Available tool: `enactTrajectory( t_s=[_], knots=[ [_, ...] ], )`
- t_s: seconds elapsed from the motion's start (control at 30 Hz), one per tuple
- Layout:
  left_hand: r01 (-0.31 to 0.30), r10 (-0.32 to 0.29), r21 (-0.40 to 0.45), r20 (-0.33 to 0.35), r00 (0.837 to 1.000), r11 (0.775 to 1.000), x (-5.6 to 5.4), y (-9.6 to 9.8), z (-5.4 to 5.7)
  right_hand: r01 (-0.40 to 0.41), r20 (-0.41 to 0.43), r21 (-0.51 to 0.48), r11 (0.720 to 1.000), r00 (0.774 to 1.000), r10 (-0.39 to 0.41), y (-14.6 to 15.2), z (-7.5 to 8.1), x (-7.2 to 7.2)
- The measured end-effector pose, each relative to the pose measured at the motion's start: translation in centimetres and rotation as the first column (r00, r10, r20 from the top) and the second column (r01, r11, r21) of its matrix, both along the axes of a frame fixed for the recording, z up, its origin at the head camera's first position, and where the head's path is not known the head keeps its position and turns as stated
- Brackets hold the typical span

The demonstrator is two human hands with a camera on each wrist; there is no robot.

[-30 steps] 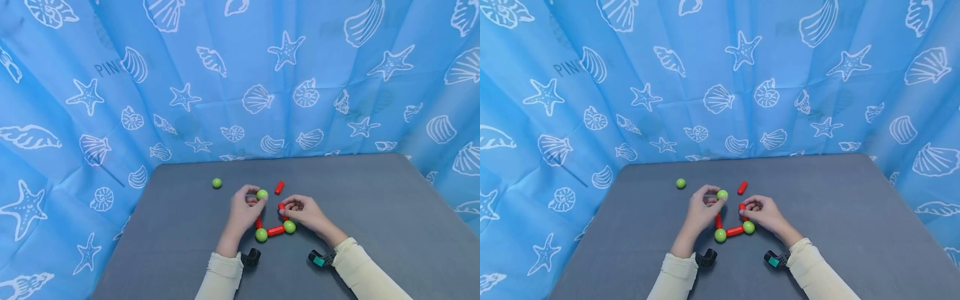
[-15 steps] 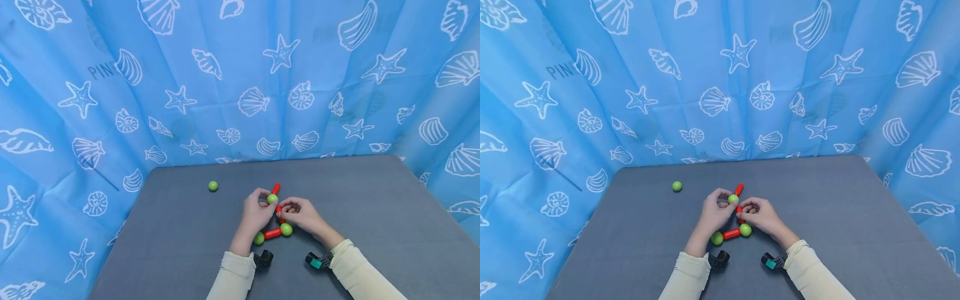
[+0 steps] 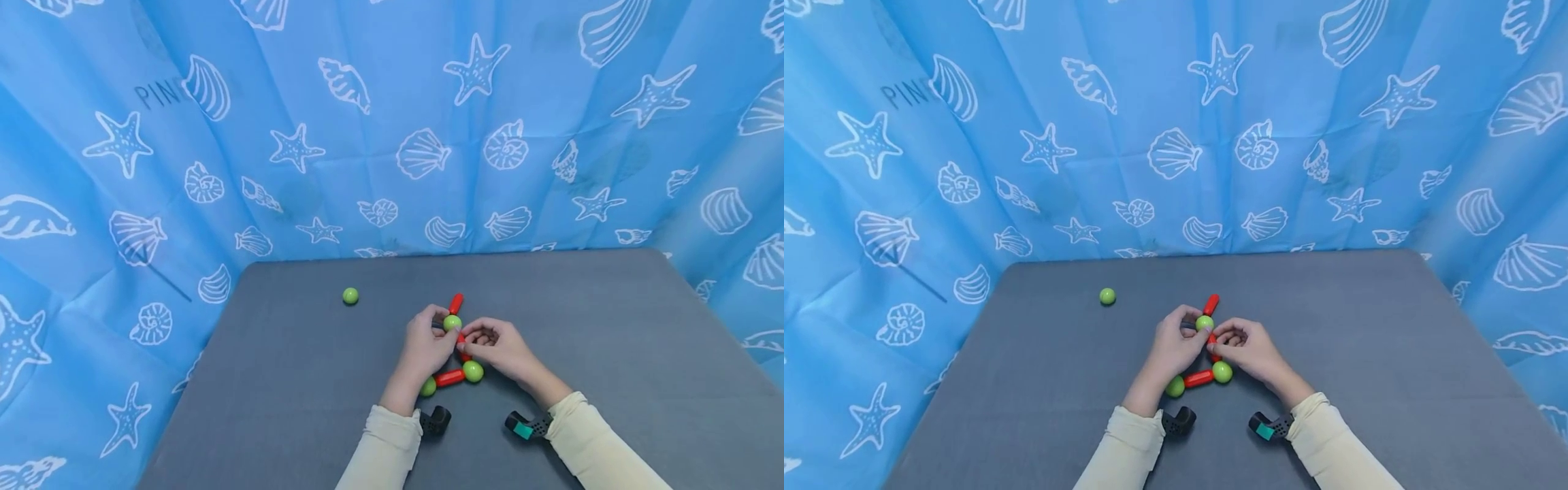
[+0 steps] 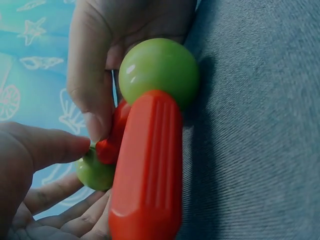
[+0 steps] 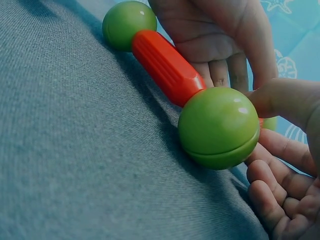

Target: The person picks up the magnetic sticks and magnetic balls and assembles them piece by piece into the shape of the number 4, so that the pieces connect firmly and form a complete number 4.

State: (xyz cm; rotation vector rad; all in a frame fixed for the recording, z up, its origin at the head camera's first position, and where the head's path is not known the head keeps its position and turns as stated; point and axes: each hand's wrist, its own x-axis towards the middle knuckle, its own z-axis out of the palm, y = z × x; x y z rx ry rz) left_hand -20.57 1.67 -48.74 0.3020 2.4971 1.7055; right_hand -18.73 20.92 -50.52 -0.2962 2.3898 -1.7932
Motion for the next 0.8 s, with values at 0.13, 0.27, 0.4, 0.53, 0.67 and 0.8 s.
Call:
enactTrajectory(
  t_s=[0.13,0.27,0.4,0.53,0.67,0.8],
  knots=[
    [-0.008,0.009,-0.026,0.006,1.000,1.000,-0.1,-0.1,0.4,0.001,-0.002,0.007,1.000,1.000,-0.001,0.1,0.2,-0.1],
    [-0.017,0.018,-0.052,0.014,1.000,0.999,0.0,-0.6,0.6,0.001,0.014,0.018,1.000,1.000,-0.001,0.1,0.1,-0.1],
    [-0.016,0.017,-0.052,0.022,1.000,0.999,0.1,-0.9,1.2,-0.002,0.028,0.034,0.999,1.000,0.001,0.1,0.1,-0.2],
    [-0.017,0.018,-0.050,0.017,1.000,0.999,0.1,-1.4,1.8,-0.003,0.039,0.041,0.999,0.999,0.001,0.1,0.2,-0.1],
    [-0.032,0.032,-0.061,-0.002,0.999,0.998,-0.1,-2.4,2.3,-0.009,0.040,0.038,0.999,0.999,0.007,0.1,0.1,-0.1],
    [-0.075,0.073,-0.072,-0.027,0.997,0.995,-0.4,-3.6,2.7,-0.014,0.025,0.031,0.999,1.000,0.013,0.1,0.0,-0.1]
  ],
)
